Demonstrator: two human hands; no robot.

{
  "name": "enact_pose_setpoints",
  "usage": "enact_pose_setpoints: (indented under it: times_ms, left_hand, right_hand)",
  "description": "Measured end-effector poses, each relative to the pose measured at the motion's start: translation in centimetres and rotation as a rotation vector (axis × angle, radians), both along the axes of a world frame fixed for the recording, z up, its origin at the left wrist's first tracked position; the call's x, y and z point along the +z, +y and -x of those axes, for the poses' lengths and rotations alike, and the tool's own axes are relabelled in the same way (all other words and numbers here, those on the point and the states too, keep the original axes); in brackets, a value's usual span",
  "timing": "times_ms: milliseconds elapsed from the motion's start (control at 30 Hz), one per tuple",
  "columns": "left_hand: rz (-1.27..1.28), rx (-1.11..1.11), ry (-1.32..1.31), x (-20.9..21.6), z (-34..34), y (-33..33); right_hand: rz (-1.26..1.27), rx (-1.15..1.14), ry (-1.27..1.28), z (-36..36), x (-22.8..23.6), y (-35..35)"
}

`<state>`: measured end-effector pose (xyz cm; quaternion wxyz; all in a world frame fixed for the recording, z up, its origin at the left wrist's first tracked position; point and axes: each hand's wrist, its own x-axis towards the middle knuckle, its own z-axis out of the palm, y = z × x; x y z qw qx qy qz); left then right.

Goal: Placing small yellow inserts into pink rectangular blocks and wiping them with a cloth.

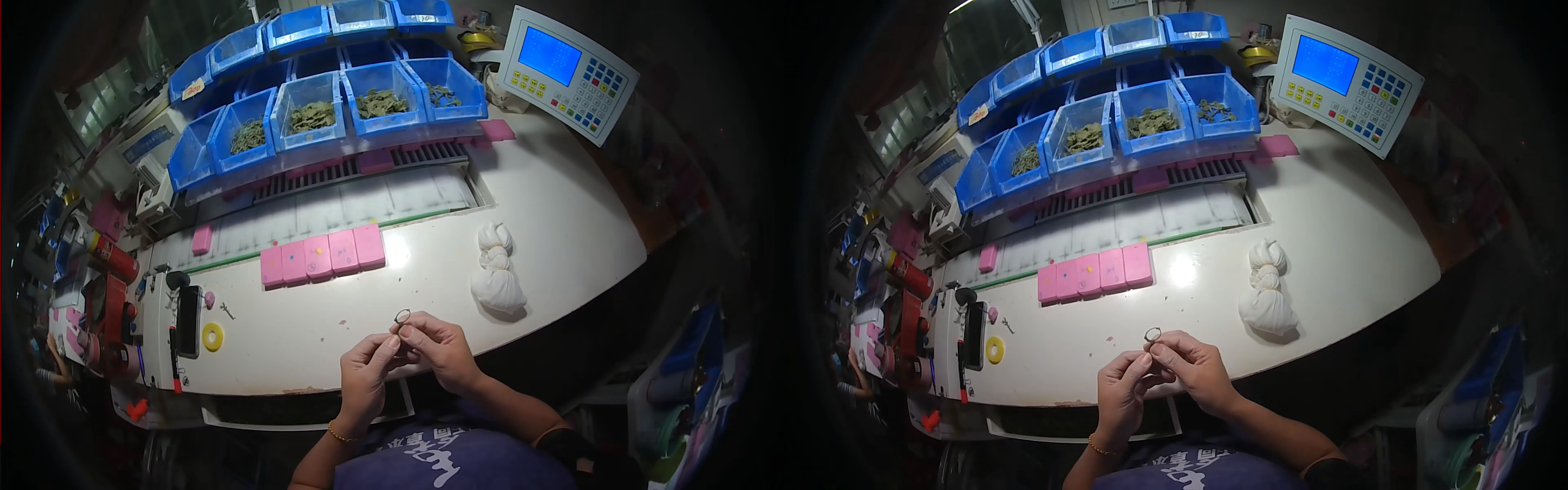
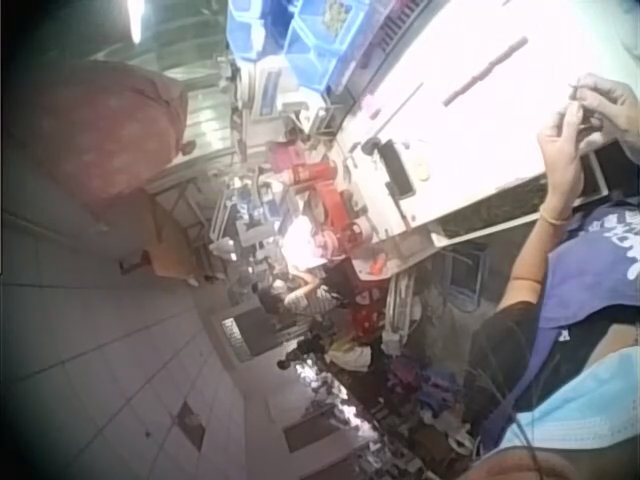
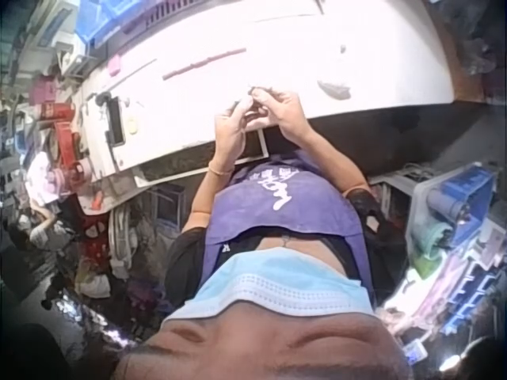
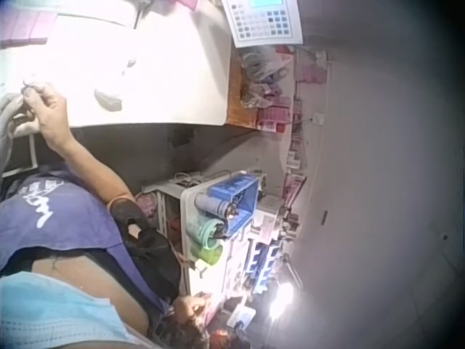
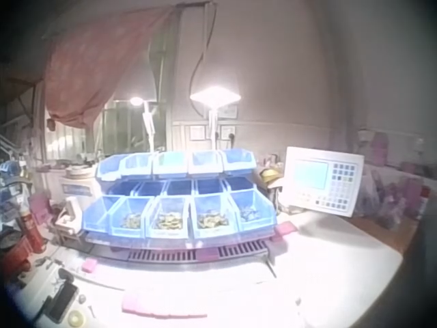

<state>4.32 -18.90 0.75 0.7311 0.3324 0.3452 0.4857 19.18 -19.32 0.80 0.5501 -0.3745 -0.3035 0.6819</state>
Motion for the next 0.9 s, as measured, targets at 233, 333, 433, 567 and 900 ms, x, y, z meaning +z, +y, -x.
enact_pose_setpoints:
  times_ms: [233,333,433,567,900]
  left_hand:
    - [-0.189,0.065,0.182,-0.8,-0.3,-0.2]
    - [-0.435,0.215,0.572,-0.8,-0.5,-0.4]
    - [-0.886,0.374,0.924,0.1,-0.8,-0.4]
    - [-0.986,0.430,1.025,-0.3,-0.8,-0.6]
    - [-0.693,0.204,1.153,0.2,2.9,-3.3]
  right_hand:
    - [-0.382,-0.179,-0.492,0.0,-0.8,-0.2]
    - [-0.513,-0.226,-0.718,0.0,0.0,-0.3]
    - [-0.517,-0.250,-0.703,0.1,-0.4,-0.6]
    - [-0.475,-0.251,-0.692,0.4,-0.4,-0.9]
    - [-0.595,-0.356,-0.902,0.0,0.0,0.0]
